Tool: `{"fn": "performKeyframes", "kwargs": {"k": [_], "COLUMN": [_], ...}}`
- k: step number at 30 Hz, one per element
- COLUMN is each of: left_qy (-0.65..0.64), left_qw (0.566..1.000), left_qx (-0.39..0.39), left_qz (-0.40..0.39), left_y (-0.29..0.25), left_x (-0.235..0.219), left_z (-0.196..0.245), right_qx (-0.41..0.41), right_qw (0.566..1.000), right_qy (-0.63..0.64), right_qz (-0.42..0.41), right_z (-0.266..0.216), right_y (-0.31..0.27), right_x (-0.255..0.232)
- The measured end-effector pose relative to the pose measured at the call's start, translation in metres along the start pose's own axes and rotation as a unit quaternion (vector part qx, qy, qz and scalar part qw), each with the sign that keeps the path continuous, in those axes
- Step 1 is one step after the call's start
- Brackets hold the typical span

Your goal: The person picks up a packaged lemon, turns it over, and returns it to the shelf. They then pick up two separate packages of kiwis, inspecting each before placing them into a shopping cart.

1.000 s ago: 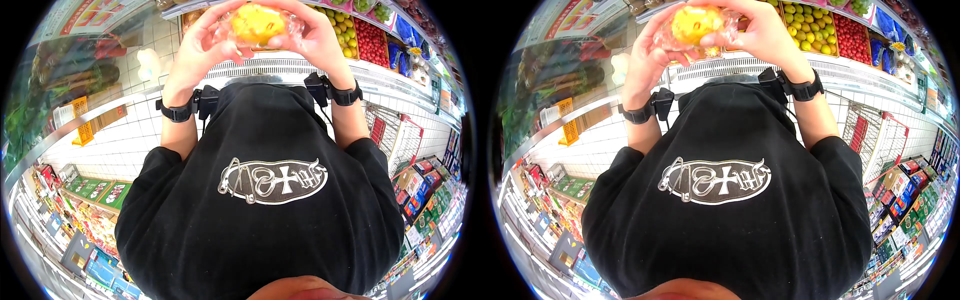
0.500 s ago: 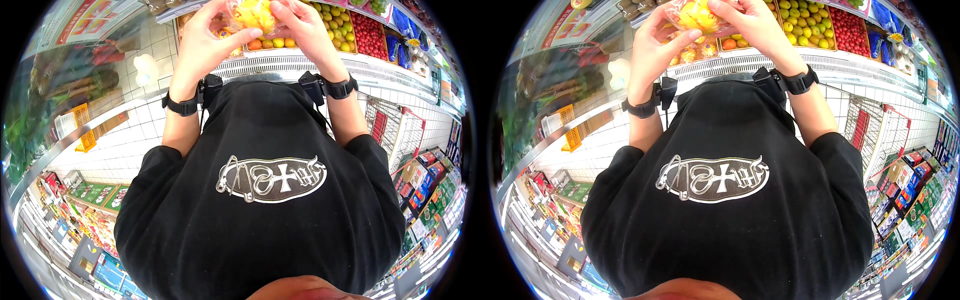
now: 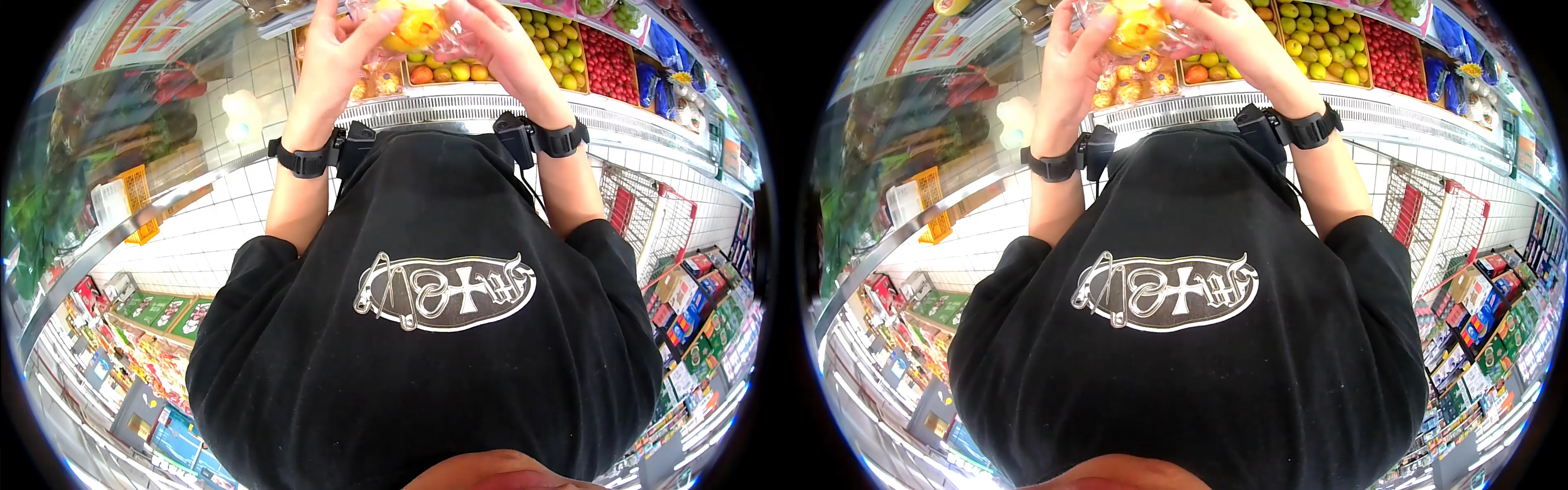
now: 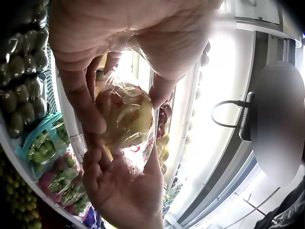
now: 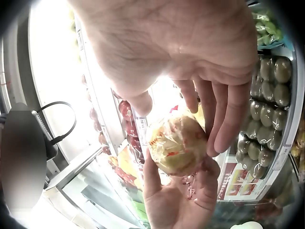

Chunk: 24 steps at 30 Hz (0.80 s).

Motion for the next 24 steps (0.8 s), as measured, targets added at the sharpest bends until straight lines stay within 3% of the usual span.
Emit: {"fn": "performKeyframes", "kwargs": {"k": [3, 6, 12, 15, 20, 22, 23, 24], "left_qy": [-0.061, -0.101, -0.114, -0.127, -0.152, -0.173, -0.185, -0.159], "left_qw": [0.997, 0.993, 0.99, 0.989, 0.981, 0.974, 0.97, 0.972], "left_qx": [-0.025, -0.053, -0.08, -0.074, -0.116, -0.144, -0.156, -0.17], "left_qz": [0.027, 0.014, -0.014, -0.014, 0.019, -0.01, -0.025, -0.027], "left_y": [0.005, 0.007, 0.005, 0.004, 0.003, 0.002, 0.001, 0.0], "left_x": [-0.01, -0.017, -0.034, -0.039, -0.029, -0.021, -0.018, -0.021], "left_z": [-0.009, -0.015, -0.024, -0.026, -0.028, -0.031, -0.032, -0.035], "right_qx": [-0.022, -0.122, -0.082, -0.124, -0.074, -0.064, 0.001, -0.001], "right_qw": [0.999, 0.989, 0.978, 0.982, 0.989, 0.989, 0.996, 0.996], "right_qy": [-0.003, 0.026, 0.12, 0.055, -0.01, -0.06, -0.017, -0.022], "right_qz": [-0.047, -0.074, -0.15, -0.13, -0.131, -0.117, -0.088, -0.085], "right_z": [-0.012, -0.002, -0.013, -0.007, 0.002, -0.003, -0.008, -0.003], "right_y": [0.0, 0.009, 0.002, 0.005, 0.004, 0.009, 0.002, 0.003], "right_x": [0.005, 0.003, 0.006, 0.007, 0.003, 0.002, 0.001, -0.002]}}
Point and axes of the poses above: each hand's wrist, its own y-axis towards the middle knuckle, its own x-axis out of the palm, z = x × y, the point moved 2 cm from there along y, towards the middle knuckle, and after that the axes turned 11 degrees about -y, right-handed, at the moved point
